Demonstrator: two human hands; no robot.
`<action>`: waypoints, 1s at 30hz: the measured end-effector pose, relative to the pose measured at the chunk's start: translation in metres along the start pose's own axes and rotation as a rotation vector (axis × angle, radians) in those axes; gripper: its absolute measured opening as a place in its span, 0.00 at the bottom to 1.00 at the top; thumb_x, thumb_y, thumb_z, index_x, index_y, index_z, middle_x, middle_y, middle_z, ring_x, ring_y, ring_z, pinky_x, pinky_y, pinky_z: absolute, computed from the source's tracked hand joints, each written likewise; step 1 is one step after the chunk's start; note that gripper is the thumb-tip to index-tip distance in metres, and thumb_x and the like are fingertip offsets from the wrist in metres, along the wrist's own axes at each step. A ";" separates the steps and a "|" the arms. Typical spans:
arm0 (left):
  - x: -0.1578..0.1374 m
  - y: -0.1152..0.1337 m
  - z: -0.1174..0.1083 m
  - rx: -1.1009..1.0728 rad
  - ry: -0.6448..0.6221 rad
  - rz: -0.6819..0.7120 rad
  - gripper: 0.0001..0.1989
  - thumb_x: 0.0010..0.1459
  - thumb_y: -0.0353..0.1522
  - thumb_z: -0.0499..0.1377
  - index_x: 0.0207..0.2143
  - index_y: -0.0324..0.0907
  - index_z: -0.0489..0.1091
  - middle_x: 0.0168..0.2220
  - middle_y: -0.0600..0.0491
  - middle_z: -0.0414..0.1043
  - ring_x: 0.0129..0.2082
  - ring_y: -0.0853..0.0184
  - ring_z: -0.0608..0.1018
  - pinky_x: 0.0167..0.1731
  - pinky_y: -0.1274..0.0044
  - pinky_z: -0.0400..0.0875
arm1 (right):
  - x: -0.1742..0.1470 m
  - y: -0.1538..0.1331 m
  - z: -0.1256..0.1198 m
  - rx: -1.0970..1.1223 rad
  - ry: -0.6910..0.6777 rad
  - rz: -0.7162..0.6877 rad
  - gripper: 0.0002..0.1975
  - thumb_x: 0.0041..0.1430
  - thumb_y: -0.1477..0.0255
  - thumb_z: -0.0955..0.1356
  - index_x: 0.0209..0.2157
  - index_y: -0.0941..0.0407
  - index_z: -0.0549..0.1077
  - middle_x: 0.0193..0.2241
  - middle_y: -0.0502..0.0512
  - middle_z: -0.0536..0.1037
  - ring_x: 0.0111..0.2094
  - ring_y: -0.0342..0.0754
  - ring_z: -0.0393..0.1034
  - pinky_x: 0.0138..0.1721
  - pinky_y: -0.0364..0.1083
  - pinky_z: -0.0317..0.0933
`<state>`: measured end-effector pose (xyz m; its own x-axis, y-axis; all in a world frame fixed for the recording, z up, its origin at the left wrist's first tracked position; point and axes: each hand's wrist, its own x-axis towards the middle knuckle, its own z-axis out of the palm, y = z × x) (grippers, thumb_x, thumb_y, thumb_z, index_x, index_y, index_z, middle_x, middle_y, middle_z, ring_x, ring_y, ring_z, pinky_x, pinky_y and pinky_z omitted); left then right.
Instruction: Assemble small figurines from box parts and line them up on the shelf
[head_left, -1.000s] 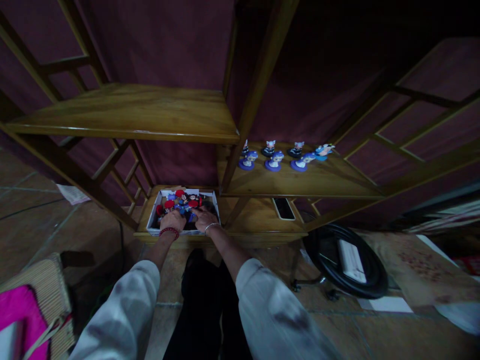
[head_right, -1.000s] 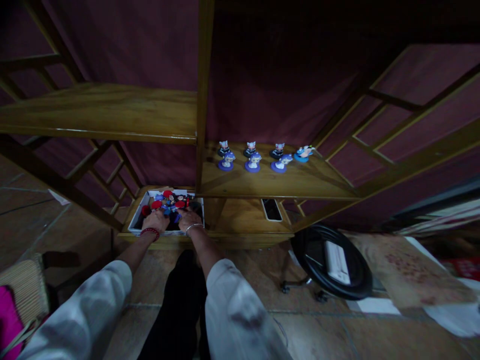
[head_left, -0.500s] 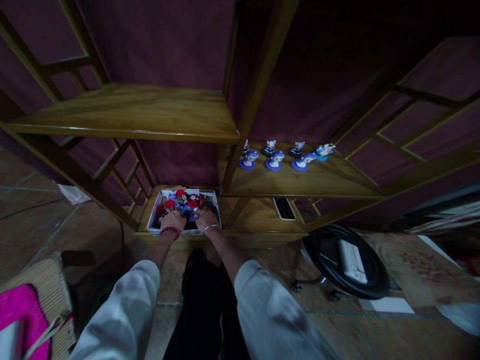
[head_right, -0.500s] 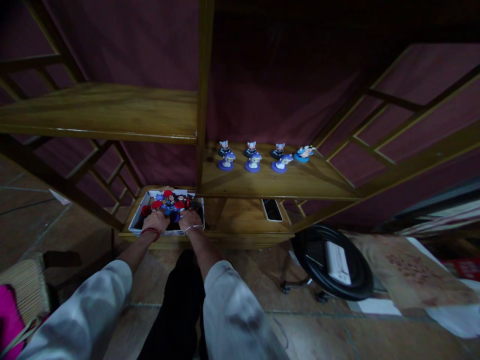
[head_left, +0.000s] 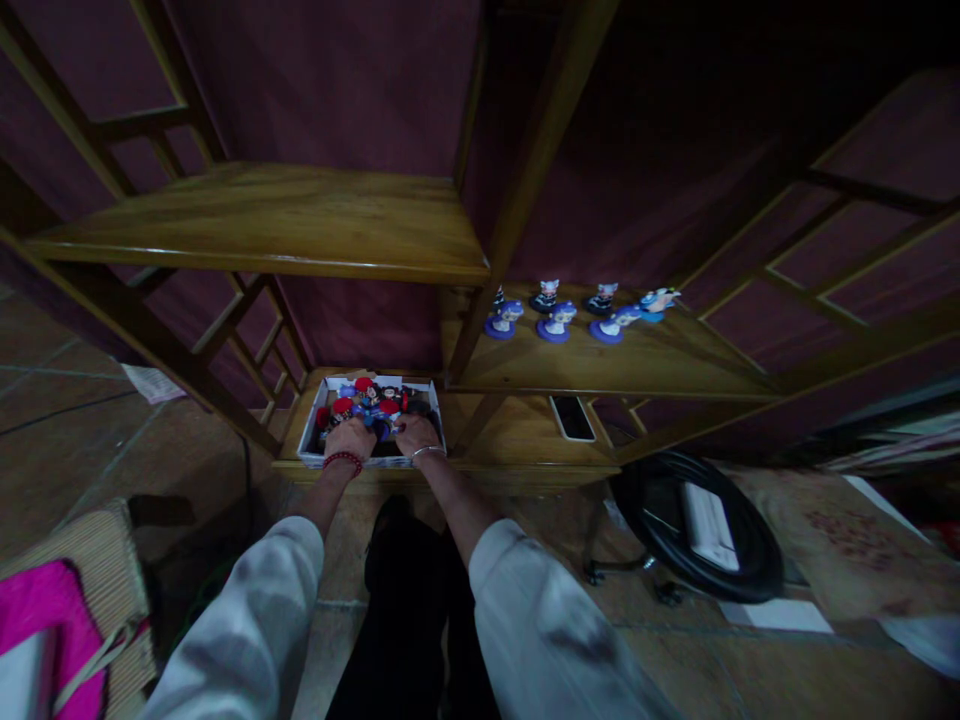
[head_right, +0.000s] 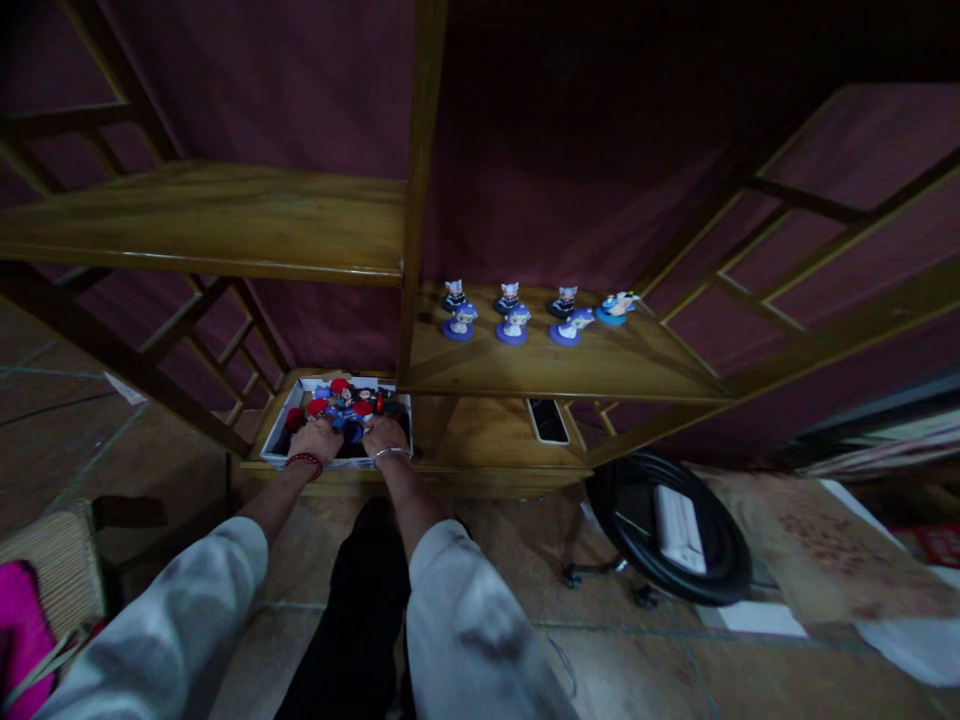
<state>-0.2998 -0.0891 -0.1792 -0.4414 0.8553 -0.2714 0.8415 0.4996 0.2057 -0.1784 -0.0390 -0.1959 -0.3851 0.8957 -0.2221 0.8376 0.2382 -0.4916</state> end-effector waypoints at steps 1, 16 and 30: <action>0.000 0.000 0.000 0.000 0.005 0.003 0.18 0.51 0.35 0.48 0.42 0.38 0.68 0.40 0.39 0.72 0.43 0.56 0.73 0.39 0.70 0.65 | 0.000 0.000 0.000 0.000 0.002 -0.001 0.14 0.49 0.78 0.62 0.37 0.55 0.74 0.37 0.54 0.77 0.39 0.44 0.70 0.40 0.38 0.59; 0.001 0.002 0.000 -0.013 0.041 -0.075 0.19 0.49 0.36 0.49 0.40 0.36 0.69 0.38 0.38 0.72 0.41 0.54 0.74 0.38 0.69 0.66 | 0.002 0.004 0.004 -0.035 -0.003 -0.026 0.13 0.53 0.73 0.61 0.38 0.51 0.73 0.39 0.50 0.76 0.40 0.44 0.69 0.40 0.39 0.58; 0.000 0.003 -0.002 -0.009 -0.039 -0.047 0.18 0.50 0.34 0.48 0.41 0.36 0.69 0.40 0.39 0.72 0.42 0.54 0.73 0.38 0.69 0.66 | 0.005 0.008 0.007 -0.066 -0.142 -0.133 0.17 0.53 0.72 0.61 0.44 0.52 0.71 0.42 0.53 0.75 0.43 0.45 0.68 0.44 0.39 0.57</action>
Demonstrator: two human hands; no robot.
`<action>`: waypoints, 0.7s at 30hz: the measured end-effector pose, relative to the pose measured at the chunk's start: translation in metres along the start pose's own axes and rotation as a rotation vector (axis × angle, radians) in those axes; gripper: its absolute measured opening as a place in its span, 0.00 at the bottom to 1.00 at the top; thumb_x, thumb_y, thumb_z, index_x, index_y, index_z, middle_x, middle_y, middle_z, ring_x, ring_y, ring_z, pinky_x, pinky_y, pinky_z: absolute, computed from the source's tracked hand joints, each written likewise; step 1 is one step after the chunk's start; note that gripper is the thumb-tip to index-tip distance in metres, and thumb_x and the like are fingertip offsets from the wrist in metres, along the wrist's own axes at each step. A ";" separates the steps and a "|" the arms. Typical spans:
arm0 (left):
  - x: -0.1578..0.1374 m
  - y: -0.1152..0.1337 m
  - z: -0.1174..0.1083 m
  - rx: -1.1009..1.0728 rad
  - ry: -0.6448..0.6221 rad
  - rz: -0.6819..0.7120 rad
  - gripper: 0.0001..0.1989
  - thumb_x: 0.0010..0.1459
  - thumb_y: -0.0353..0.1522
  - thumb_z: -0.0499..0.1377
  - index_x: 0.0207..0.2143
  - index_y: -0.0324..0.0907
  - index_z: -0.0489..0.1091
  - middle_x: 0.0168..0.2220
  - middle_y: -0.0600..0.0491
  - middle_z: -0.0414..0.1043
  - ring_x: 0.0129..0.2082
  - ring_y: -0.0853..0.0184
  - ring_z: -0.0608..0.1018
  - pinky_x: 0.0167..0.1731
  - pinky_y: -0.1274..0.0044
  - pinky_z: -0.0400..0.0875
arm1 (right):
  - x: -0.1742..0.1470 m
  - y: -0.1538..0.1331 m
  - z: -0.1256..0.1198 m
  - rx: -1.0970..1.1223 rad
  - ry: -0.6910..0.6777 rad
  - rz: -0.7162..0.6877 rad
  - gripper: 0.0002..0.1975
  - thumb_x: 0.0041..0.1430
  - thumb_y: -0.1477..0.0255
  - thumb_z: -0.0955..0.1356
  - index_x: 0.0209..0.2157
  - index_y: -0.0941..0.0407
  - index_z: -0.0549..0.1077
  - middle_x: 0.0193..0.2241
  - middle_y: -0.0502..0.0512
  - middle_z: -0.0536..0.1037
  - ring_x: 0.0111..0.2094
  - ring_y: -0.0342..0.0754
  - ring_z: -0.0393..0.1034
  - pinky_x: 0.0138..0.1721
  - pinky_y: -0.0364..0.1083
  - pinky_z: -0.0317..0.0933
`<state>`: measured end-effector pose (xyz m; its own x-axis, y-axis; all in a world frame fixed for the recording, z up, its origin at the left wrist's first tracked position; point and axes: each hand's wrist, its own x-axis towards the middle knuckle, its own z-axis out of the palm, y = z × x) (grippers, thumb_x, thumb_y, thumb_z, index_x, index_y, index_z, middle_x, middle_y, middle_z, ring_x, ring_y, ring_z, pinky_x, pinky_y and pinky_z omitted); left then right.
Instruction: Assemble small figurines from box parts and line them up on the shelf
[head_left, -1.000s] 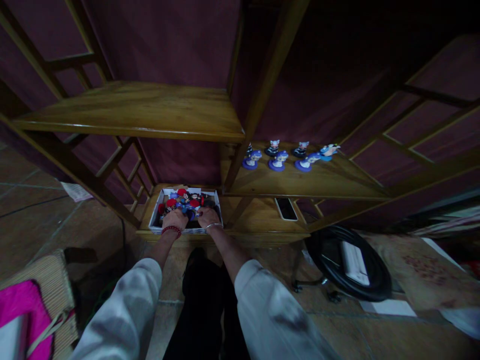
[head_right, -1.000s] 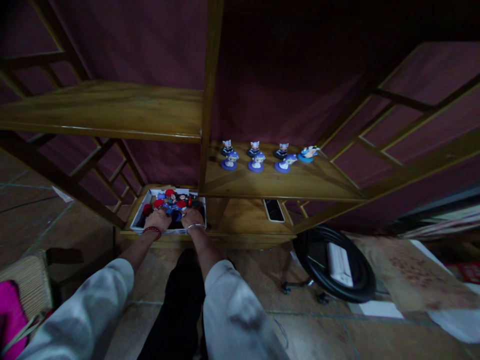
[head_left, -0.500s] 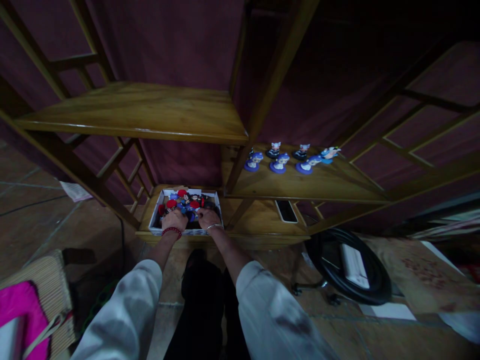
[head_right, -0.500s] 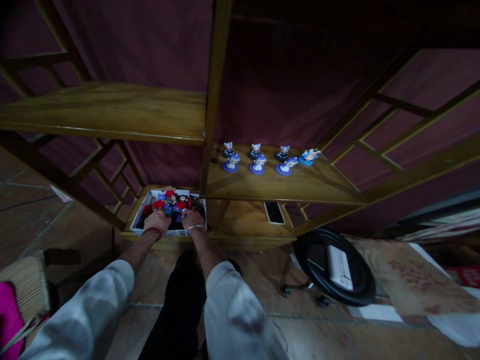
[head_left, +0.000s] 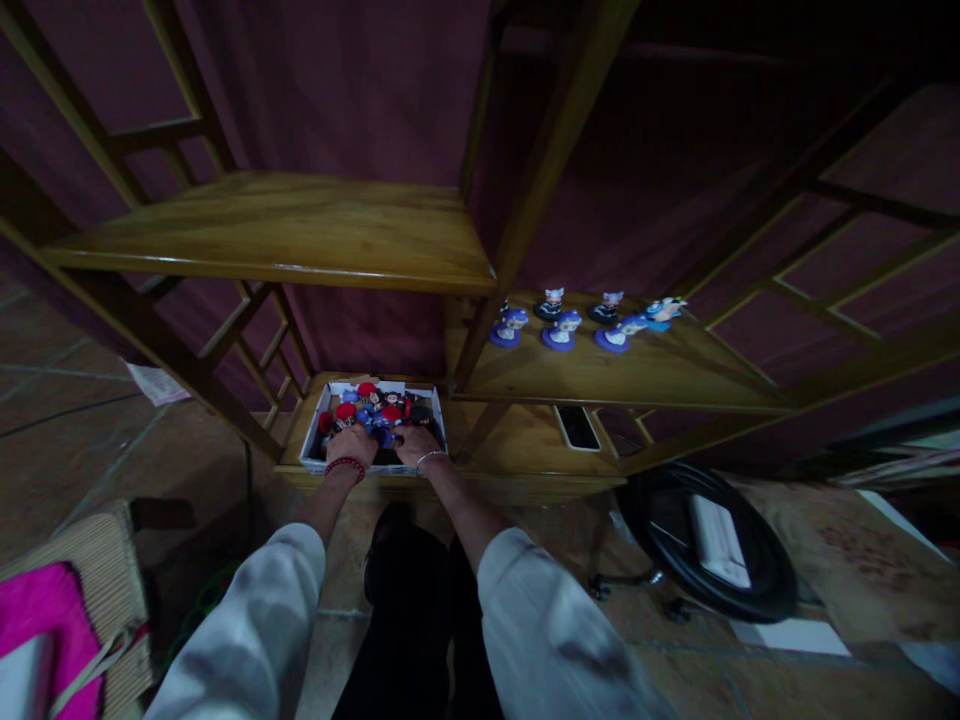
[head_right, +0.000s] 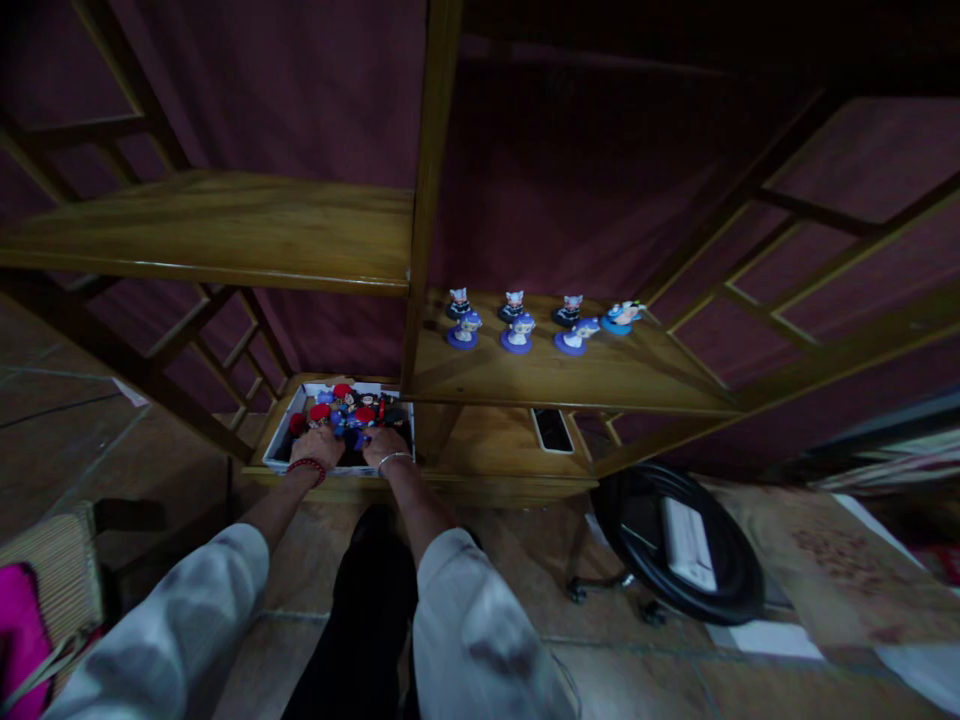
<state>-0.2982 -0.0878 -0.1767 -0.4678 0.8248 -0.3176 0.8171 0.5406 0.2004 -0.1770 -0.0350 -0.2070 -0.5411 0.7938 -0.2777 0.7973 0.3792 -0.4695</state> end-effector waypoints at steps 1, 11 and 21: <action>0.001 0.000 0.001 0.003 -0.003 0.006 0.18 0.50 0.34 0.48 0.40 0.37 0.69 0.40 0.38 0.72 0.42 0.55 0.73 0.38 0.69 0.66 | 0.000 0.000 0.000 0.002 -0.002 -0.002 0.17 0.53 0.72 0.61 0.44 0.51 0.71 0.42 0.52 0.75 0.43 0.45 0.68 0.44 0.39 0.57; 0.006 -0.006 0.009 0.028 0.020 0.079 0.19 0.51 0.38 0.48 0.41 0.38 0.69 0.40 0.39 0.72 0.43 0.55 0.73 0.40 0.69 0.65 | -0.001 -0.001 -0.002 0.005 -0.025 -0.002 0.16 0.54 0.73 0.61 0.44 0.52 0.70 0.41 0.53 0.75 0.42 0.44 0.68 0.43 0.39 0.57; 0.000 -0.009 0.004 0.025 -0.043 0.129 0.17 0.51 0.35 0.48 0.41 0.41 0.69 0.41 0.42 0.72 0.43 0.57 0.73 0.40 0.70 0.65 | -0.001 0.001 0.000 0.003 -0.023 -0.013 0.17 0.54 0.74 0.61 0.46 0.52 0.69 0.42 0.55 0.74 0.44 0.45 0.68 0.44 0.39 0.57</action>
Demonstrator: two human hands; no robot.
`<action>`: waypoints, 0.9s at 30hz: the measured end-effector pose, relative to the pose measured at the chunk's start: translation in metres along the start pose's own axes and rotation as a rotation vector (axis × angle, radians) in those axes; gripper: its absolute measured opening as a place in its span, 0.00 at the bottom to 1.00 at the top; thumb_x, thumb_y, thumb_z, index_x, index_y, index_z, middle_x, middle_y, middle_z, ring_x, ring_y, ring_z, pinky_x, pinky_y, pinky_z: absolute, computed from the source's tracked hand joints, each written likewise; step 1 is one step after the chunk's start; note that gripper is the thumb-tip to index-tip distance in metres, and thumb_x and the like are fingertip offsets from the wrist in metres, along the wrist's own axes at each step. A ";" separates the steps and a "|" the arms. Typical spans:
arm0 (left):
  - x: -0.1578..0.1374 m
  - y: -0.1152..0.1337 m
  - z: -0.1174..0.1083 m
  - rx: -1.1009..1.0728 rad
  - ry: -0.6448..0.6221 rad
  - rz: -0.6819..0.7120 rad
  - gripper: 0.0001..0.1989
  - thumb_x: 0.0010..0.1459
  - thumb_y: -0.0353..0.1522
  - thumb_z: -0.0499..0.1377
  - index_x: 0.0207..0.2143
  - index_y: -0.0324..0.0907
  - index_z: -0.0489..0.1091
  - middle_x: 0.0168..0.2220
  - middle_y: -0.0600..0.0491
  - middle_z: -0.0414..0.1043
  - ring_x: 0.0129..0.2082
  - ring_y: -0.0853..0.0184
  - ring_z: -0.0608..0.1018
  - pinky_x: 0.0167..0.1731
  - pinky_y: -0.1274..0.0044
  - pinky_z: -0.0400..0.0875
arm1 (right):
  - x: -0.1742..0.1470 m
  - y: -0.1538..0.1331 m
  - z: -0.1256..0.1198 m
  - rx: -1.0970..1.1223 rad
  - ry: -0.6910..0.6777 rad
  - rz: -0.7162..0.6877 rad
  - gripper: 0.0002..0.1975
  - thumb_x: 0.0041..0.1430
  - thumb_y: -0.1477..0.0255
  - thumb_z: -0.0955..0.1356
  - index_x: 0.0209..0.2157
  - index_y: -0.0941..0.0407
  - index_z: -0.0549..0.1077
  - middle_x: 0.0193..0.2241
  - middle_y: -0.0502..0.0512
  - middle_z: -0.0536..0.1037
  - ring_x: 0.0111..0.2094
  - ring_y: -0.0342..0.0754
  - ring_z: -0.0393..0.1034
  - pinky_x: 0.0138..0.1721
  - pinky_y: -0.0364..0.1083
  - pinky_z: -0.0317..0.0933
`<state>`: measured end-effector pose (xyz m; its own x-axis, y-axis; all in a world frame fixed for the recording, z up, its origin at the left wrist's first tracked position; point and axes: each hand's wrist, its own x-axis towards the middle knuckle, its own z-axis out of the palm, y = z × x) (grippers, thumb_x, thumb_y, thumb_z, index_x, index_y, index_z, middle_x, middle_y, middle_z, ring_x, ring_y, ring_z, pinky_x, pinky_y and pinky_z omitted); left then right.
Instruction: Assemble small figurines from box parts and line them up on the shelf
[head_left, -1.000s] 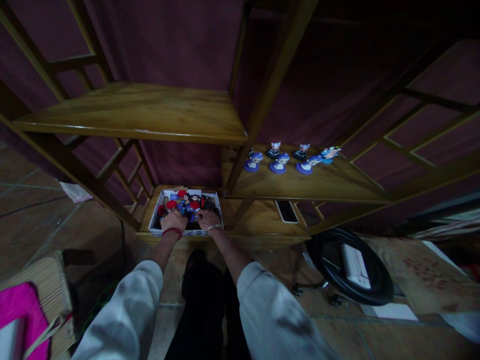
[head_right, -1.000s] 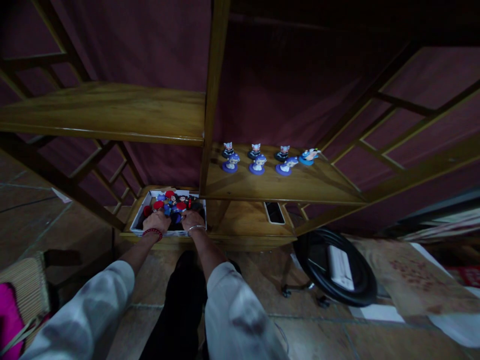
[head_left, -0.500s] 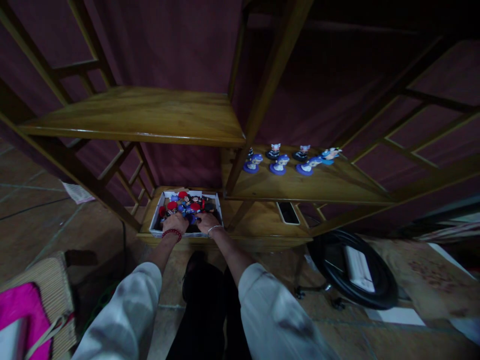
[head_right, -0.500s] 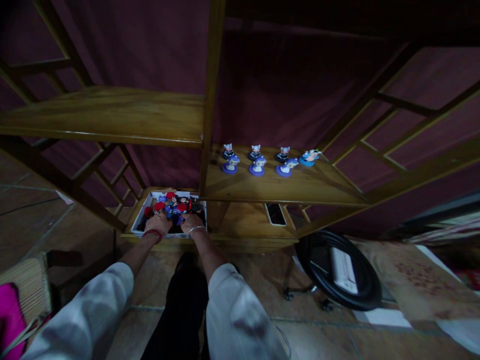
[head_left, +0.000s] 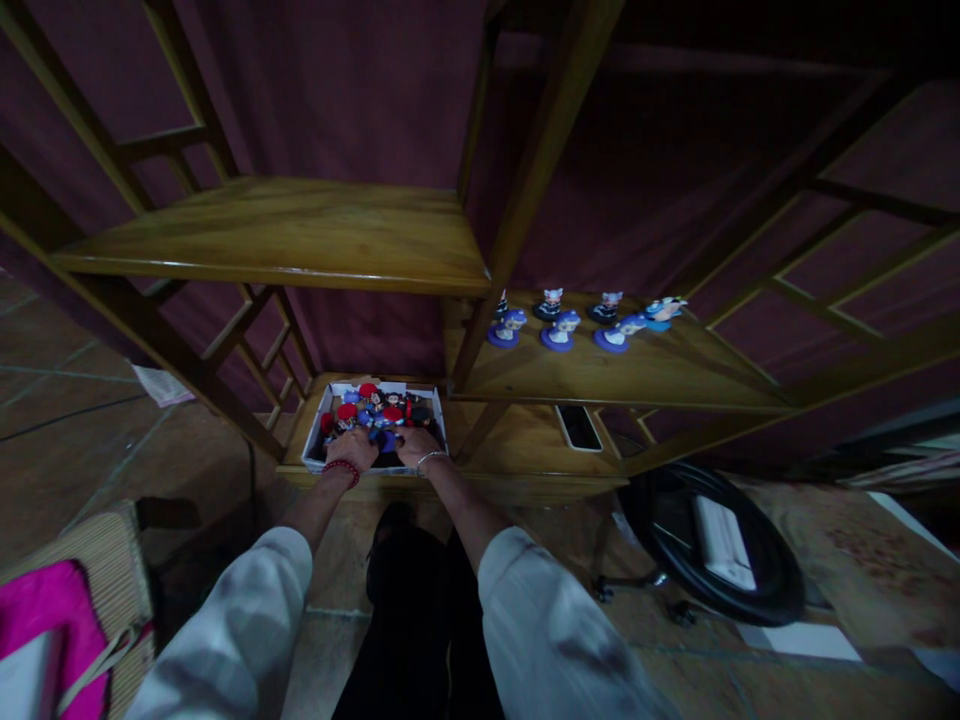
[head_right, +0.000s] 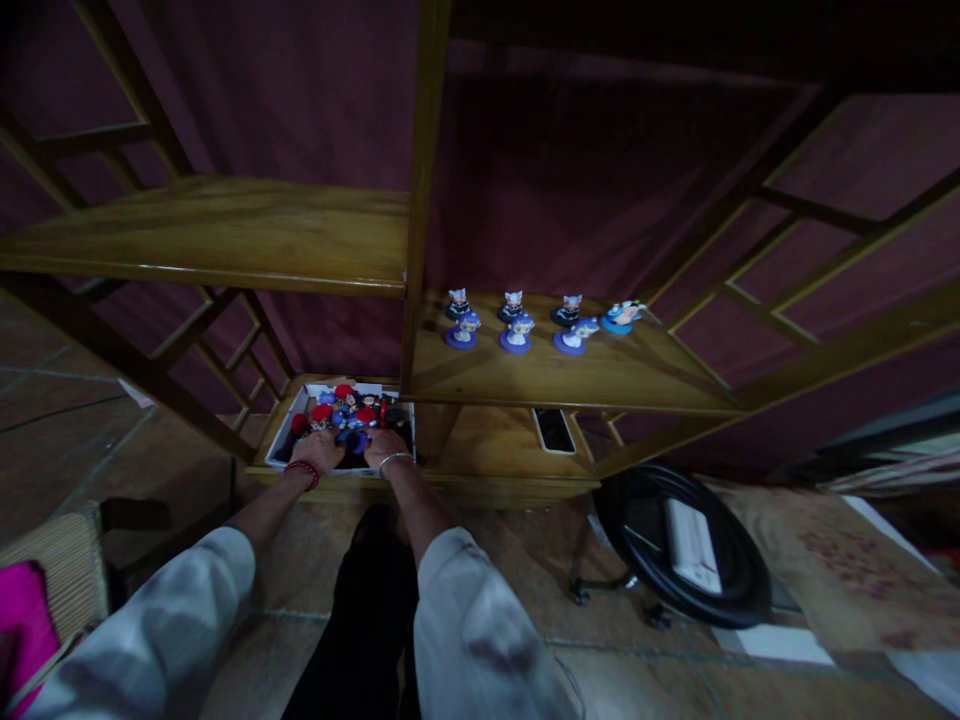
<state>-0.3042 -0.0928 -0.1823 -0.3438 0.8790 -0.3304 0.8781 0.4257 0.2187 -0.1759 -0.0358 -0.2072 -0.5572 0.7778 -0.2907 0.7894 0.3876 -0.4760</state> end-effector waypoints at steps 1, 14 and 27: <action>-0.001 -0.002 -0.002 0.010 -0.004 -0.005 0.17 0.51 0.35 0.48 0.41 0.41 0.69 0.41 0.43 0.72 0.43 0.57 0.73 0.40 0.70 0.65 | 0.000 0.000 0.000 0.001 0.000 0.005 0.17 0.54 0.74 0.61 0.46 0.52 0.69 0.42 0.55 0.74 0.44 0.45 0.68 0.44 0.39 0.57; 0.004 -0.048 -0.023 0.048 0.186 -0.056 0.19 0.54 0.33 0.46 0.46 0.42 0.66 0.38 0.43 0.73 0.39 0.59 0.75 0.36 0.74 0.66 | 0.001 -0.001 0.001 -0.017 -0.015 0.002 0.19 0.54 0.73 0.60 0.48 0.54 0.68 0.46 0.55 0.72 0.47 0.46 0.66 0.47 0.41 0.57; -0.003 -0.043 -0.016 -0.061 0.451 -0.121 0.19 0.58 0.33 0.42 0.49 0.38 0.60 0.43 0.41 0.70 0.40 0.60 0.73 0.38 0.73 0.64 | 0.003 -0.013 -0.007 0.016 -0.077 -0.110 0.16 0.51 0.72 0.64 0.44 0.50 0.71 0.42 0.49 0.75 0.45 0.45 0.67 0.46 0.39 0.57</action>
<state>-0.3463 -0.1106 -0.1759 -0.5649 0.8220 0.0726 0.8061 0.5309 0.2613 -0.1860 -0.0344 -0.1960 -0.6585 0.6908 -0.2984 0.7188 0.4599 -0.5214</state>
